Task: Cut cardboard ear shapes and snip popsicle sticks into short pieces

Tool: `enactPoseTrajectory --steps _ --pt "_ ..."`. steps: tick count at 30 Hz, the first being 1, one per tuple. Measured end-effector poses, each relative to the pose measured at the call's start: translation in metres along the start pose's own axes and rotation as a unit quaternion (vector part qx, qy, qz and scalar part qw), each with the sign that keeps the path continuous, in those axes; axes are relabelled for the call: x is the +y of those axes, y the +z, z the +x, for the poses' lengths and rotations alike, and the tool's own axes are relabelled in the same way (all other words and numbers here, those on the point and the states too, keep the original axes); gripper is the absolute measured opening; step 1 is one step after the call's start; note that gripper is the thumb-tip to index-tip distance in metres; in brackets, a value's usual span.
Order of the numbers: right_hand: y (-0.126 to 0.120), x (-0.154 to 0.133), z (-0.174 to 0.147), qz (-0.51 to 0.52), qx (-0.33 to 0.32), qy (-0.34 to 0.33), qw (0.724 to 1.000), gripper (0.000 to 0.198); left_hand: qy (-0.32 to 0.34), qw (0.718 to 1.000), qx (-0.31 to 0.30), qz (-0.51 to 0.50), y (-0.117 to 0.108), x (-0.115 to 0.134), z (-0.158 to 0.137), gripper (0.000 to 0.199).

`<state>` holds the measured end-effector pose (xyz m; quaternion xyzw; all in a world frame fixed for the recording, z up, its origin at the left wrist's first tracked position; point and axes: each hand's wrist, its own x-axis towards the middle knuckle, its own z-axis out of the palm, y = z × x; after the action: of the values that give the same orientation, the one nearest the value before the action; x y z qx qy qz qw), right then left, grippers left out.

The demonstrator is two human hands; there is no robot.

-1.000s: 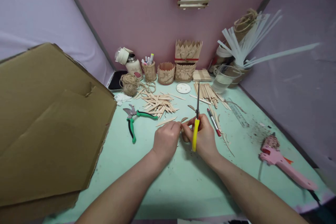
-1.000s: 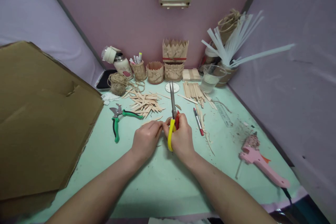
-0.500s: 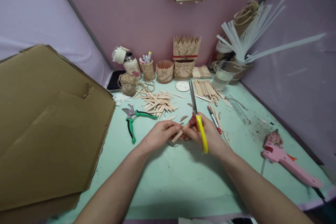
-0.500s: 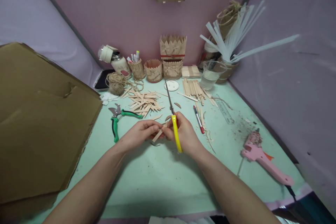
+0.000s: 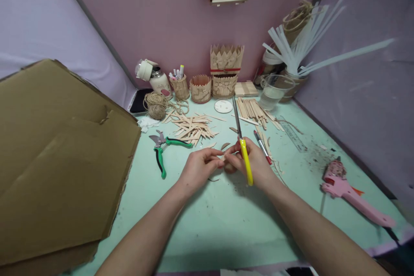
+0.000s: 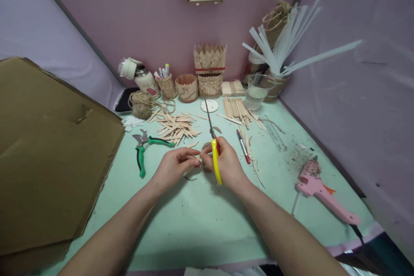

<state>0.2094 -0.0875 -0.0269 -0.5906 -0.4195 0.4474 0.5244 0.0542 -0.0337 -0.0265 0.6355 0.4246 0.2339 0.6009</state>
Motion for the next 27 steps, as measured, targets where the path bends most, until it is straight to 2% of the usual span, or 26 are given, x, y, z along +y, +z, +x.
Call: enactPoseTrajectory --steps 5,7,11,14,18,20,24,27 --pt "0.000 -0.004 -0.002 -0.001 -0.009 0.003 1.000 0.031 -0.016 0.997 -0.068 -0.029 -0.002 0.007 -0.002 0.034" --pt "0.001 -0.005 -0.003 -0.011 -0.011 0.007 1.000 0.030 -0.030 0.995 -0.081 -0.045 -0.001 0.010 -0.003 0.029" --pt "0.002 -0.004 -0.004 -0.037 -0.008 -0.004 0.999 0.029 -0.073 0.996 -0.042 -0.038 0.002 0.012 -0.003 0.020" --pt "0.002 -0.008 -0.005 -0.038 -0.005 -0.021 0.999 0.027 -0.058 0.998 -0.021 -0.025 0.000 0.016 -0.004 0.022" --pt "-0.009 -0.023 -0.015 -0.079 -0.070 -0.006 0.994 0.029 -0.067 0.995 0.002 -0.069 -0.011 0.025 -0.005 0.028" --pt "-0.020 -0.030 -0.027 -0.134 -0.105 0.003 0.985 0.032 -0.084 0.991 -0.006 -0.103 -0.014 0.031 -0.008 0.033" --pt "-0.048 -0.040 -0.066 -0.185 -0.202 0.063 0.960 0.039 -0.105 0.982 -0.054 -0.146 -0.009 0.038 -0.016 0.045" --pt "-0.061 -0.044 -0.102 -0.194 -0.234 0.125 0.944 0.043 -0.123 0.974 -0.102 -0.163 0.004 0.036 -0.022 0.045"
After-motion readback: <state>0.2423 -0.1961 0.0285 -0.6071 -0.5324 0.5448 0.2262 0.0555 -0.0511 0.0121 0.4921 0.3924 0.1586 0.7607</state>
